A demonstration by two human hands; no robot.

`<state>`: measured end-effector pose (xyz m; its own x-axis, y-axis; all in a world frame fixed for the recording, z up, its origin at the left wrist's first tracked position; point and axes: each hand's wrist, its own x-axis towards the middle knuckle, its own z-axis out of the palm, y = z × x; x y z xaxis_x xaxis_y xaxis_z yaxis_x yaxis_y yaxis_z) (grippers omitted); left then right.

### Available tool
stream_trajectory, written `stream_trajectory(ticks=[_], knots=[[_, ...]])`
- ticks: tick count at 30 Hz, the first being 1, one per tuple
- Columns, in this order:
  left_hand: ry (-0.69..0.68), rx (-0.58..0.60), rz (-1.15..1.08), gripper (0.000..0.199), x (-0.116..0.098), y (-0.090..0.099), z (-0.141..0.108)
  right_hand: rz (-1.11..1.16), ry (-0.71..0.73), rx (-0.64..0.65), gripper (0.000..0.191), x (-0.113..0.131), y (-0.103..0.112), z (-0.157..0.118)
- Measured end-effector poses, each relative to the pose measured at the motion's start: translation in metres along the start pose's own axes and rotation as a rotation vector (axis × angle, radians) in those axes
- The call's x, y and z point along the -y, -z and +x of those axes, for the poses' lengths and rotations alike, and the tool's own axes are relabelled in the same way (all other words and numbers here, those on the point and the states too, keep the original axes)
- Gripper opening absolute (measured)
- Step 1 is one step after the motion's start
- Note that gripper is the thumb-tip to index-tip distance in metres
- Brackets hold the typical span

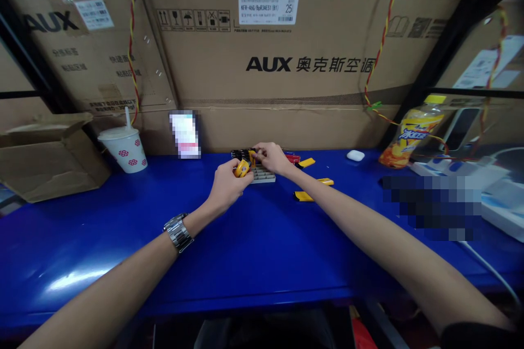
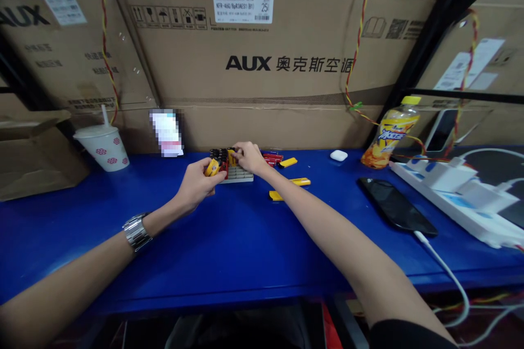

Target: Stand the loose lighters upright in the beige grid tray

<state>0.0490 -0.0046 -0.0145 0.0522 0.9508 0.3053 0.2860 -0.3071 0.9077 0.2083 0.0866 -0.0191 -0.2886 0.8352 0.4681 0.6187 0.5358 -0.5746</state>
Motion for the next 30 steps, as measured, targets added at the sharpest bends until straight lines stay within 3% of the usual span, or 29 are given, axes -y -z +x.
stream_trajectory(ticks=[5, 6, 8, 11, 17, 21, 30], knots=[[-0.043, 0.013, 0.040, 0.015, 0.004, -0.001, 0.000, 0.051, 0.067, -0.244, 0.023, 0.023, 0.016, -0.020], [-0.057, 0.018, 0.051, 0.015, 0.004, -0.001, -0.001, 0.115, 0.092, -0.212, 0.029, 0.030, 0.019, -0.026], [-0.086, 0.032, 0.095, 0.013, 0.002, -0.001, -0.002, 0.179, 0.124, -0.032, 0.035, 0.045, 0.024, -0.036], [-0.114, 0.043, 0.201, 0.012, -0.003, 0.001, -0.004, 0.157, 0.175, 0.156, 0.038, 0.055, 0.029, -0.045], [-0.082, -0.029, 0.158, 0.029, -0.011, 0.003, -0.006, 0.214, 0.096, 0.108, 0.038, 0.018, 0.043, -0.032], [-0.069, -0.070, 0.096, 0.025, -0.011, 0.003, -0.005, -0.026, 0.075, 0.005, 0.030, -0.005, 0.044, -0.019], [-0.109, -0.039, 0.159, 0.016, -0.004, 0.002, -0.004, -0.341, 0.217, 0.012, 0.013, 0.009, 0.016, -0.012]])
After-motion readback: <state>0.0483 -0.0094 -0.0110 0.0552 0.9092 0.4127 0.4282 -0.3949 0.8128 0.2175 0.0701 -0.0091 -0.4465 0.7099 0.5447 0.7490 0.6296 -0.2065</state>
